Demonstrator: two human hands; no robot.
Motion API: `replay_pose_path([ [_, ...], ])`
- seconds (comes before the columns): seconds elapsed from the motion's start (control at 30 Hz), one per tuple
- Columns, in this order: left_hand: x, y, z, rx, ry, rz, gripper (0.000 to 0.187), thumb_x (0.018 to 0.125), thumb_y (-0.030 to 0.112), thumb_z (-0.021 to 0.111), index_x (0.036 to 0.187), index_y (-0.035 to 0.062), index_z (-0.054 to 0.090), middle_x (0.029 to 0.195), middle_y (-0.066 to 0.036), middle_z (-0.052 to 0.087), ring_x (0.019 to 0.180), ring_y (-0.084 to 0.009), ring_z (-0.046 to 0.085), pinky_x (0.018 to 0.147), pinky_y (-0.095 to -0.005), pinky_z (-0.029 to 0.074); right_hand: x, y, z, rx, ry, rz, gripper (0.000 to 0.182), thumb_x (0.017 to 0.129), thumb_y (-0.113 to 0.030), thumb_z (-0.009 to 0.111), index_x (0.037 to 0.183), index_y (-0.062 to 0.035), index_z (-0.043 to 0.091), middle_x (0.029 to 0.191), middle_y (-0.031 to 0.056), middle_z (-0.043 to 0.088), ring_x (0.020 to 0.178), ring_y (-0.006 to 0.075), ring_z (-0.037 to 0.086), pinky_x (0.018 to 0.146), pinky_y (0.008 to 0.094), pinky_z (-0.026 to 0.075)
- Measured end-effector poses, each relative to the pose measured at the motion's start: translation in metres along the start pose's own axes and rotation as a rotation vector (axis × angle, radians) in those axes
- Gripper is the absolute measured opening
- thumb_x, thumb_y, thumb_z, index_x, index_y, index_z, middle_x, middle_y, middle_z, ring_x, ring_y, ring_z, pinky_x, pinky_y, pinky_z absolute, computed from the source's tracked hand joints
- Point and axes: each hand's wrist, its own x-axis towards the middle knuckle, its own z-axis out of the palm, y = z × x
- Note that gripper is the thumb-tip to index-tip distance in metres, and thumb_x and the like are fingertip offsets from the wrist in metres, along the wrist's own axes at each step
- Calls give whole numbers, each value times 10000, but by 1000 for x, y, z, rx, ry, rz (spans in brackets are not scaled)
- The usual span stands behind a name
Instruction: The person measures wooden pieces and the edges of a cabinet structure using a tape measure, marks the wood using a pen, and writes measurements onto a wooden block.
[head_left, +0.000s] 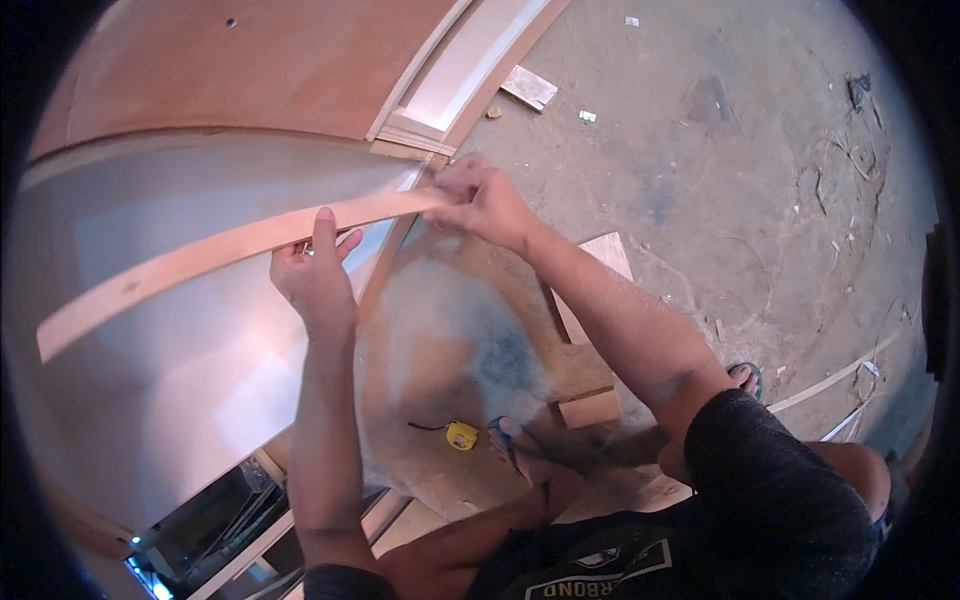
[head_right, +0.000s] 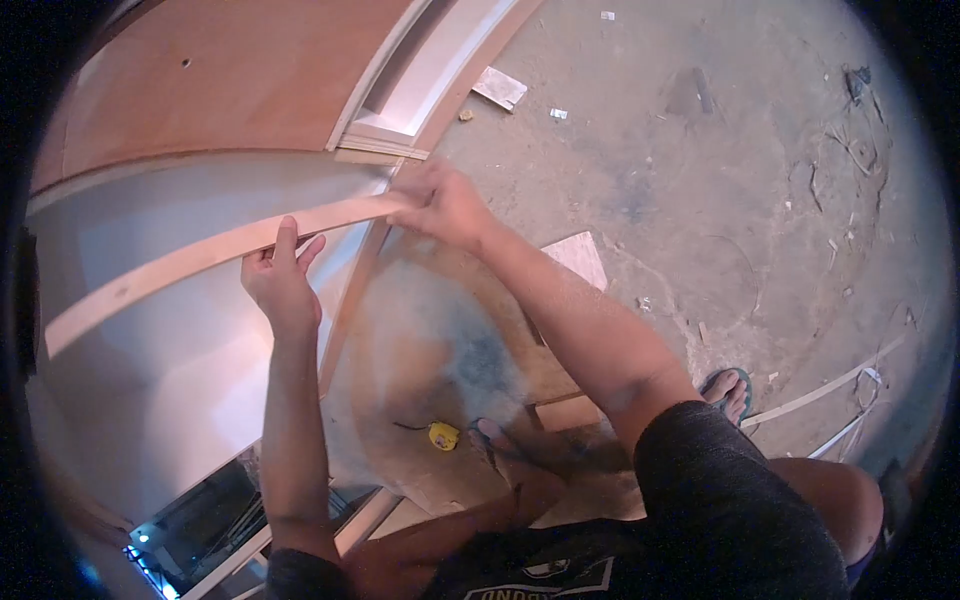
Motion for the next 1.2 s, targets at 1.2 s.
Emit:
replay_pose_path([
  [1.2, 18, 4, 102, 375, 161, 235, 252, 951, 133, 702, 997, -114, 687, 832, -111, 698, 691, -158, 703, 642, -269, 563, 38, 60, 24, 1257, 167, 1198, 417, 998, -116, 534, 1415, -125, 553, 888, 6, 627, 557, 70, 445, 441, 237, 292],
])
